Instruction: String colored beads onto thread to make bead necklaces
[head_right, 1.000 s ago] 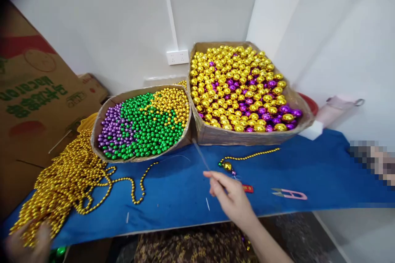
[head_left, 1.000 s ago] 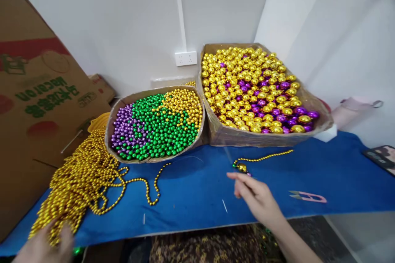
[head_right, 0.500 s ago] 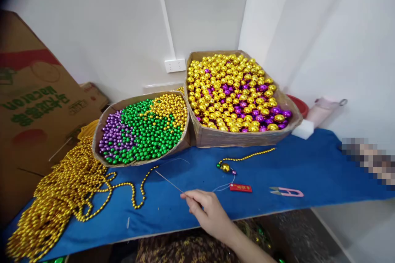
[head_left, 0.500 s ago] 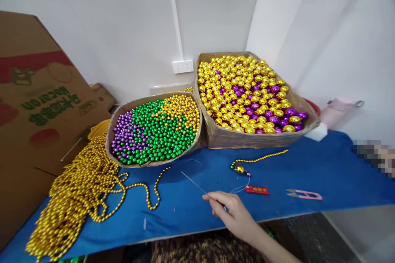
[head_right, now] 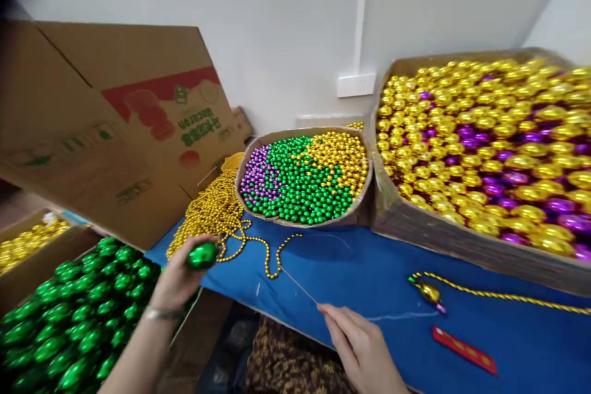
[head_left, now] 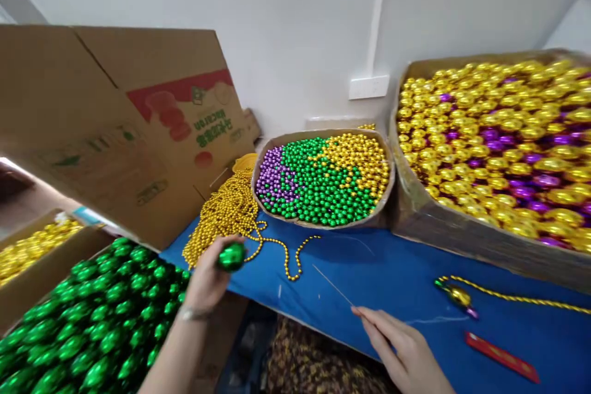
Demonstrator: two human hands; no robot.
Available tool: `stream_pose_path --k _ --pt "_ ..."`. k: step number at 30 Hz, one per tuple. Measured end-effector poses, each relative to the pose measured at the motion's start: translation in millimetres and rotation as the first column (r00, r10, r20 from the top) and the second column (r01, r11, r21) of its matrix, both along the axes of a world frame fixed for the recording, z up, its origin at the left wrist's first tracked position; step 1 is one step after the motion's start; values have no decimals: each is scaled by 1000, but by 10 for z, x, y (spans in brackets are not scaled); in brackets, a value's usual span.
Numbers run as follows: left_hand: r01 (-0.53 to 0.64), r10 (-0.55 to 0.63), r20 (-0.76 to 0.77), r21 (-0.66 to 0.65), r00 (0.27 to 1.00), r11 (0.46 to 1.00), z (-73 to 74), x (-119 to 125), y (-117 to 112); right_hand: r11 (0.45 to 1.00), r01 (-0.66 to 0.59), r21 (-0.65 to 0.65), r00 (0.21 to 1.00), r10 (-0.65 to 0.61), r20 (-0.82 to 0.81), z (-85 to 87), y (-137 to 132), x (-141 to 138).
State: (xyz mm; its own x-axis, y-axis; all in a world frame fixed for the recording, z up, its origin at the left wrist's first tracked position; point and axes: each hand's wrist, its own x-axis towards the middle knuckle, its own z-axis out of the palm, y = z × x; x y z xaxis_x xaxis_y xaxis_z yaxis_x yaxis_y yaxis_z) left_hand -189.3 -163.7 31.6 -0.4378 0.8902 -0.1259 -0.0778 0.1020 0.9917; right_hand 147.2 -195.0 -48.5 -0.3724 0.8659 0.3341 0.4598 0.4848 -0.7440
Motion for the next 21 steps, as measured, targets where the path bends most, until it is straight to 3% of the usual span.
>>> stream_pose_path --k 2,4,7,9,14,21 --pt "183 -165 331 -24 929 983 -82 298 99 997 -7 82 1000 5 17 -37 15 1" --pt "322 -275 546 10 791 947 -189 623 239 990 8 139 999 -14 43 -43 11 33" --pt "427 -365 686 87 630 900 -344 1018 368 980 57 193 994 -73 78 -35 -4 110" --pt "454 -395 719 124 572 882 -428 1166 393 973 88 213 989 -110 96 -45 -6 161" --pt "478 -433 715 157 548 864 -552 1253 394 959 151 241 970 -190 148 -105 12 256" --pt "509 -475 683 174 555 843 -546 1213 402 960 135 244 962 -186 199 -128 33 310"
